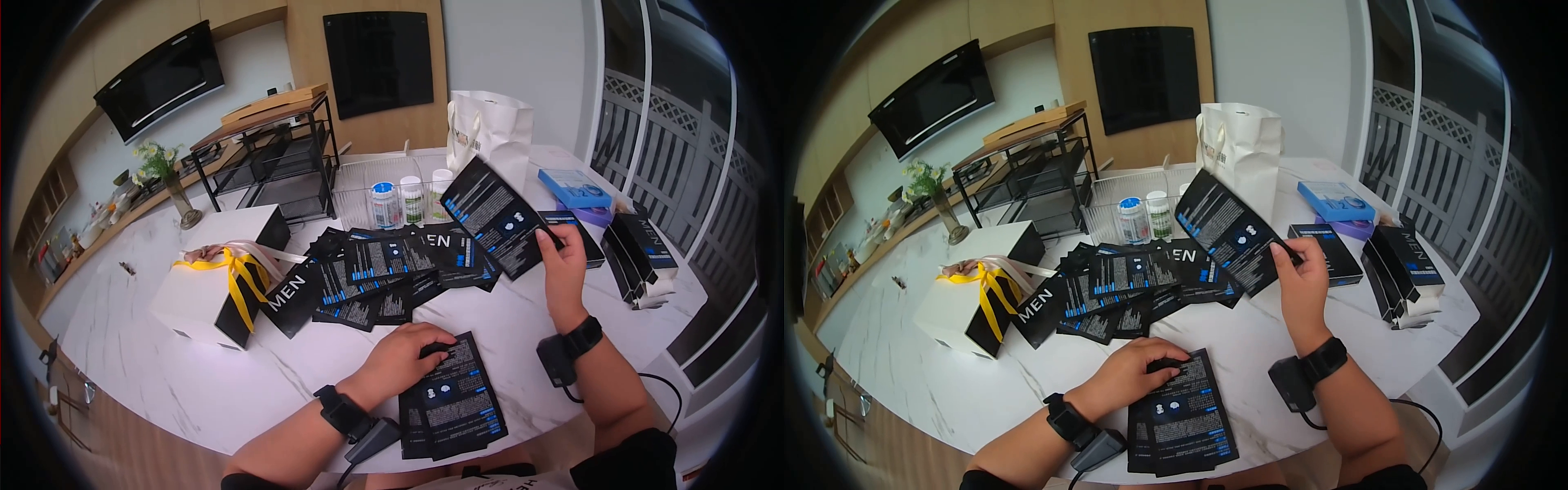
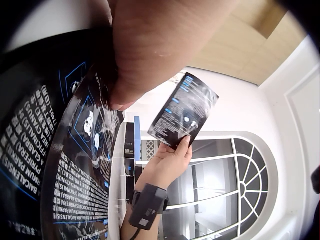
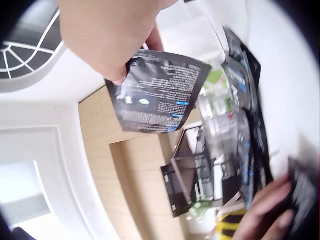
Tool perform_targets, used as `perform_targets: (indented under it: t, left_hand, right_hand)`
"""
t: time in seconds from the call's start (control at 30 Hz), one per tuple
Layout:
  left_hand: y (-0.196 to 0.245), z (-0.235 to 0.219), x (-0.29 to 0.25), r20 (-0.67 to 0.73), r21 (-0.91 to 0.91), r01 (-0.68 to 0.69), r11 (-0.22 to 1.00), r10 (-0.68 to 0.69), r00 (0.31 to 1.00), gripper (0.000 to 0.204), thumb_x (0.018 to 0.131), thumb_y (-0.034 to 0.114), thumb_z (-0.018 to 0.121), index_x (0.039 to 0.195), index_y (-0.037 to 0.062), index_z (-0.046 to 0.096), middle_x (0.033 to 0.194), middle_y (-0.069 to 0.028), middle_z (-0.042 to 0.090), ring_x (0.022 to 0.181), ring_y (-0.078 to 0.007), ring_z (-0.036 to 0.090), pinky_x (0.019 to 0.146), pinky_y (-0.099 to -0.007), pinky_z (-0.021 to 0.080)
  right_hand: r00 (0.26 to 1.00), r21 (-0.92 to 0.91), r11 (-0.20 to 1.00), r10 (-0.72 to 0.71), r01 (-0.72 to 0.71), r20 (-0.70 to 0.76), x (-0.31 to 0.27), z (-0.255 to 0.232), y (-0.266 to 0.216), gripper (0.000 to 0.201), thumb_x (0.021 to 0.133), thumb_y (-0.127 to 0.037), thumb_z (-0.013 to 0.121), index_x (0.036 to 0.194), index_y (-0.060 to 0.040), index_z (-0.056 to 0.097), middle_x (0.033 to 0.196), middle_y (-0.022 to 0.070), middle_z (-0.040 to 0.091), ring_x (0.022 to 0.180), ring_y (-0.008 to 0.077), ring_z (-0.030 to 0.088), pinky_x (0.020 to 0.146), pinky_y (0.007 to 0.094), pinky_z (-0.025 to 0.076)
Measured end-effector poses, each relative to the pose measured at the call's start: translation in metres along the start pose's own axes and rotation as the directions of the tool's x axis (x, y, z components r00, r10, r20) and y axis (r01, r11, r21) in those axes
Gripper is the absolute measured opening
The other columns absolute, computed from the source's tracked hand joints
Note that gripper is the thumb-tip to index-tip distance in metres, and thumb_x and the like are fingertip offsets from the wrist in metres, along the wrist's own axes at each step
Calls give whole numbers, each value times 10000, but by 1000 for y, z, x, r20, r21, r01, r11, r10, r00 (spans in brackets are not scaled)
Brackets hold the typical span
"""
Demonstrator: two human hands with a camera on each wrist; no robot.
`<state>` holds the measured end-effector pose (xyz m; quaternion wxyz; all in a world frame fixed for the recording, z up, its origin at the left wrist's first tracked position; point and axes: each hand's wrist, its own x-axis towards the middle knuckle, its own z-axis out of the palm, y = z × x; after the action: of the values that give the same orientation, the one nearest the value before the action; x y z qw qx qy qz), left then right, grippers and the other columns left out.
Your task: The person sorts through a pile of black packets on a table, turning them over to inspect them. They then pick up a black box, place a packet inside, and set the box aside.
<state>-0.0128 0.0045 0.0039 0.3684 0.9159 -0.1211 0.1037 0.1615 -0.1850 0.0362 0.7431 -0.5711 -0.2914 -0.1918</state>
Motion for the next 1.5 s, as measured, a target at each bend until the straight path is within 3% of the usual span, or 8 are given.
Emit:
perform_targets:
  t: [0.17,0.27,0.33,0.6,0.77,1.1,1.3,1.5]
  left_hand:
    - [13,3,0,-150,-282,122,951,-170,974,362,838,146,573,1174,57,469,1054,-44,553,955,-177,513,833,-305,409]
    - [12,-1,4,-348,-793,-159,588,-224,910,242,901,113,486,1120,23,435,1023,-32,527,951,-81,488,844,-239,390]
    - [10,-4,3,-327,-804,-94,587,-305,894,160,904,105,480,1042,25,468,910,-5,562,837,-48,517,757,-199,410]
    - [20,7,-2,-115,-765,67,640,-238,964,144,854,84,568,974,22,519,754,51,525,668,6,448,575,-156,362]
    - [26,-1,-1,-214,-806,41,590,-355,910,168,858,97,567,1004,18,536,844,19,585,745,-17,510,652,-172,418]
    - [24,-1,-5,-62,-801,150,580,-329,942,177,893,169,523,979,16,548,781,31,550,700,-13,484,621,-164,402]
    - [26,1,-3,-181,-689,76,720,-273,945,142,900,152,505,888,22,560,729,55,514,669,-9,437,607,-162,366]
    - [24,0,-5,-106,-723,127,679,-291,951,176,895,167,522,959,8,561,750,40,535,667,-5,455,585,-162,381]
  right_hand:
    - [850,-4,885,447,-465,279,-29,16,-15,135,827,-133,600,833,-86,473,728,-21,538,619,27,501,476,148,385]
    - [730,66,826,455,-560,511,-40,23,-16,146,827,-128,596,881,-86,466,763,-19,541,649,34,519,491,151,404]
    - [491,-14,727,477,-686,729,-40,26,-35,187,844,-130,570,985,-75,461,835,-9,552,702,44,542,520,171,440]
    - [685,113,818,386,-563,618,-35,23,-36,190,888,-72,482,1068,-12,465,952,24,579,869,67,554,740,215,464]
    - [576,77,813,338,-576,744,-50,25,-34,185,884,-49,481,1061,-1,456,976,30,569,883,64,539,766,213,442]
    - [655,-90,895,386,-438,650,-50,22,-30,103,886,-114,514,874,-14,532,741,-21,528,653,21,478,570,196,406]
    - [621,-236,967,241,-92,745,-49,20,-45,100,862,-114,535,836,-18,542,693,3,498,587,37,438,522,207,365]
    - [652,-209,963,270,-172,709,-48,20,-40,96,861,-112,529,862,-19,555,686,29,532,592,66,465,541,221,379]
